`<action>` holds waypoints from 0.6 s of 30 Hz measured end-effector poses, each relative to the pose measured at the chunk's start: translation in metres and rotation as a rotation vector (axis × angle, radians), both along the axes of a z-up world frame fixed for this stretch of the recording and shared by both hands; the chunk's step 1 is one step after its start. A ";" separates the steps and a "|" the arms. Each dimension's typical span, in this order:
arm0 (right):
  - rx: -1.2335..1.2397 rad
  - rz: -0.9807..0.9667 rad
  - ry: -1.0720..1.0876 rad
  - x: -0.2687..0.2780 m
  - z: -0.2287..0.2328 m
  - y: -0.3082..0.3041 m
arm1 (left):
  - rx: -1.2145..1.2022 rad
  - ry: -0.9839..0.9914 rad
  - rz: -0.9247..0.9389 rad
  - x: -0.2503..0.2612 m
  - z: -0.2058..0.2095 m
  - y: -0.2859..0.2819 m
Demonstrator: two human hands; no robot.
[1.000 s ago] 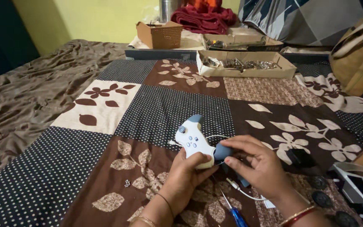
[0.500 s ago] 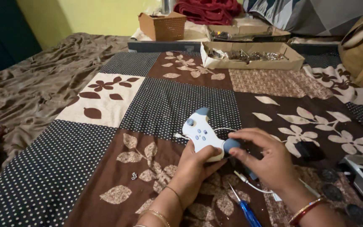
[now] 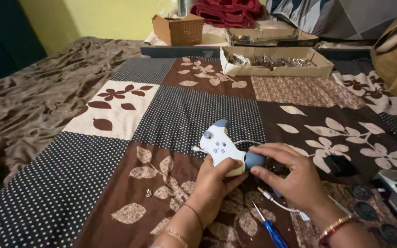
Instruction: The person uses a blue-handled screwdriver to remove screws from the back of a white and blue game controller. They turn the controller over, unscrew multiple fasteners, and place the screws on the bed. The controller remains disassembled at the end of the clip.
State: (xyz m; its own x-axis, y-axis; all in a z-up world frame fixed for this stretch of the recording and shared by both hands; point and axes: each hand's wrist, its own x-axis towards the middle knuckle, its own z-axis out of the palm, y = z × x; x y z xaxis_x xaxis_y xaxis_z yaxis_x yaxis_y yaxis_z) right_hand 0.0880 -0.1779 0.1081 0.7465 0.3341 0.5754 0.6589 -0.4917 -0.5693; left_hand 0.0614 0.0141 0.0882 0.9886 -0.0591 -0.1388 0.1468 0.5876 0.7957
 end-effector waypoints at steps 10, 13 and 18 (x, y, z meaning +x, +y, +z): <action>0.062 0.042 0.067 0.001 -0.001 0.002 | -0.004 0.056 -0.020 -0.001 0.009 0.002; 0.078 0.059 0.089 0.003 -0.004 0.003 | 0.022 0.040 -0.008 -0.003 0.013 0.002; 0.224 0.180 0.115 0.009 -0.016 0.002 | 0.035 0.022 -0.004 -0.004 0.011 -0.001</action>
State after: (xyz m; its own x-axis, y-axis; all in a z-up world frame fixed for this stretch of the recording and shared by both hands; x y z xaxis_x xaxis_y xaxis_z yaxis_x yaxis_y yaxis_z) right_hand 0.0970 -0.1764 0.0922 0.7515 0.3414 0.5645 0.6488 -0.2271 -0.7263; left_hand 0.0574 0.0134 0.0993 0.9851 -0.0576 -0.1621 0.1663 0.5593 0.8121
